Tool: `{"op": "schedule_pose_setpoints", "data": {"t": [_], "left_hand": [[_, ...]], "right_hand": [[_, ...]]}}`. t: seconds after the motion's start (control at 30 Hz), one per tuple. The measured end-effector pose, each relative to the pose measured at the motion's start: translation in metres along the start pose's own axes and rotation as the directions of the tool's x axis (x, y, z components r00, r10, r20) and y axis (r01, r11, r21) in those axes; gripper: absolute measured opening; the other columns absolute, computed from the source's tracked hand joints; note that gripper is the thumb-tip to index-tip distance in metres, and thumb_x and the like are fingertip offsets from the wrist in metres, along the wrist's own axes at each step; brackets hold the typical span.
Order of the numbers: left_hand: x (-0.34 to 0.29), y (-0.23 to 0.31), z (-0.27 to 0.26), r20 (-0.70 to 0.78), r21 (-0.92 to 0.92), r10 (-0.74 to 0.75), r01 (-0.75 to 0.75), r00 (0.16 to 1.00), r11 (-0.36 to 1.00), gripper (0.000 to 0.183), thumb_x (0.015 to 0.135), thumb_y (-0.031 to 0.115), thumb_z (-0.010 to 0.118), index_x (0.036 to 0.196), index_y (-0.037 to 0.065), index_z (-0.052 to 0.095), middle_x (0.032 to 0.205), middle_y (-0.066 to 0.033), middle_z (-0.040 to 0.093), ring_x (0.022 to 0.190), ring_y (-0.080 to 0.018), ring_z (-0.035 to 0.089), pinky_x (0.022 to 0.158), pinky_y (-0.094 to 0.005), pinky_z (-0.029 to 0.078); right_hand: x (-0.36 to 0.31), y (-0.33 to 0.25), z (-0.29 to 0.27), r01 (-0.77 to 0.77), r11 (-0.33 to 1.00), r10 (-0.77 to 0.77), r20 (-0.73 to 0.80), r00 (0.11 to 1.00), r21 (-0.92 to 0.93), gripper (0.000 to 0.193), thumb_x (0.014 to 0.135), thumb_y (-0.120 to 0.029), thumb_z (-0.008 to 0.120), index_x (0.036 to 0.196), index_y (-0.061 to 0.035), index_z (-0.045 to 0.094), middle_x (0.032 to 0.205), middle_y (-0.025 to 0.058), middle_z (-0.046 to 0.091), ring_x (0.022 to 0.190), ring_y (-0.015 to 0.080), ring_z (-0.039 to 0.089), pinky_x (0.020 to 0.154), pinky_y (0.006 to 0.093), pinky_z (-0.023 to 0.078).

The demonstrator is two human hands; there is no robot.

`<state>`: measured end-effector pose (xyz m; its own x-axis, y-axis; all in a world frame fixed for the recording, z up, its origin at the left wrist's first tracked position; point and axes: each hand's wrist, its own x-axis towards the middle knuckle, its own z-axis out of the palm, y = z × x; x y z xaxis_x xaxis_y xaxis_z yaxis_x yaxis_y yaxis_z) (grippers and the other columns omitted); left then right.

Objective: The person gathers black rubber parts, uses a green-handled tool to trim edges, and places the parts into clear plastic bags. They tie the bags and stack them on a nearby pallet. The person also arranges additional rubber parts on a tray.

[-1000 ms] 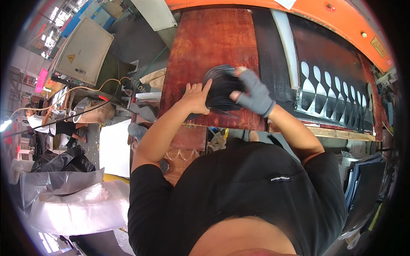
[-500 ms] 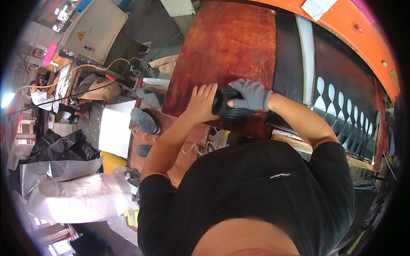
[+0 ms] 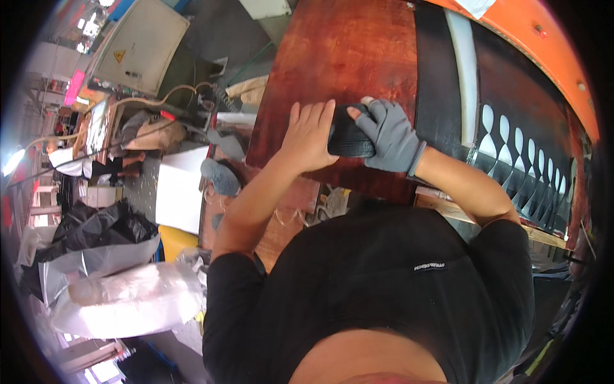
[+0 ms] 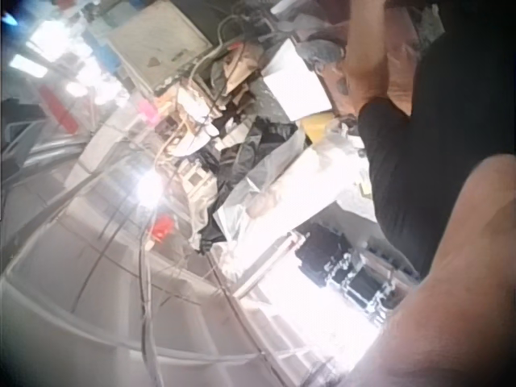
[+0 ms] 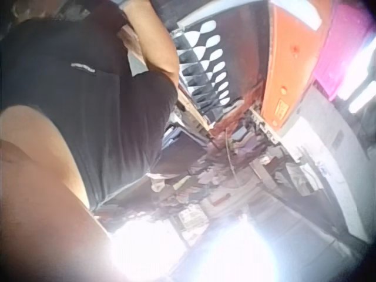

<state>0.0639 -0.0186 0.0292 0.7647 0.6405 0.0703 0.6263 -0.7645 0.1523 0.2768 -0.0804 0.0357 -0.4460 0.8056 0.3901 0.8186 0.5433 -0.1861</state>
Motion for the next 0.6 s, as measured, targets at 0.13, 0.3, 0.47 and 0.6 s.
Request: {"op": "schedule_pose_setpoints", "data": {"t": [0.13, 0.3, 0.47, 0.6], "left_hand": [[-0.013, -0.009, 0.022, 0.132, -0.104, -0.081, 0.095, 0.988, 0.99, 0.114, 0.053, 0.043, 0.08, 0.14, 0.002, 0.019, 0.143, -0.0213, 0.023, 0.134, -0.0379, 0.018, 0.106, -0.0562, 0.015], [-0.027, -0.049, 0.059, -0.146, -0.769, -0.547, 0.254, 0.824, 0.587, 0.09, 0.073, 0.045, 0.068, 0.139, 0.001, 0.024, 0.142, -0.0229, 0.026, 0.133, -0.0357, 0.021, 0.106, -0.0479, 0.017], [-0.015, -0.044, 0.094, -0.244, -0.684, -0.453, 0.179, 0.858, 0.707, 0.072, 0.081, 0.034, 0.062, 0.134, -0.001, 0.029, 0.133, -0.0243, 0.036, 0.123, -0.0397, 0.034, 0.102, -0.0435, 0.028], [-0.009, -0.043, 0.087, -0.283, -0.595, -0.354, 0.127, 0.891, 0.794, 0.064, 0.077, 0.031, 0.066, 0.127, 0.001, 0.04, 0.129, -0.0241, 0.04, 0.12, -0.0388, 0.038, 0.098, -0.0442, 0.033]], "right_hand": [[-0.002, 0.004, 0.015, -0.05, 0.988, 0.098, 0.35, 0.932, -0.143, 0.094, 0.061, -0.05, 0.068, 0.137, -0.0078, 0.032, 0.136, 0.0239, 0.032, 0.117, 0.0369, 0.037, 0.097, 0.0472, 0.029], [-0.008, 0.009, 0.025, -0.033, 0.988, 0.094, 0.413, 0.906, -0.153, 0.092, 0.066, -0.054, 0.063, 0.138, -0.0066, 0.03, 0.139, 0.0242, 0.027, 0.121, 0.039, 0.033, 0.098, 0.0476, 0.028], [-0.013, 0.007, 0.026, -0.02, 0.997, 0.043, 0.335, 0.941, -0.071, 0.092, 0.064, -0.048, 0.069, 0.137, -0.0064, 0.031, 0.14, 0.0254, 0.024, 0.122, 0.0432, 0.031, 0.099, 0.0503, 0.028], [-0.01, 0.01, 0.027, -0.062, 0.998, 0.055, 0.304, 0.951, 0.014, 0.092, 0.06, -0.042, 0.073, 0.136, -0.0069, 0.033, 0.14, 0.0252, 0.024, 0.119, 0.0422, 0.033, 0.097, 0.0483, 0.031]]}}
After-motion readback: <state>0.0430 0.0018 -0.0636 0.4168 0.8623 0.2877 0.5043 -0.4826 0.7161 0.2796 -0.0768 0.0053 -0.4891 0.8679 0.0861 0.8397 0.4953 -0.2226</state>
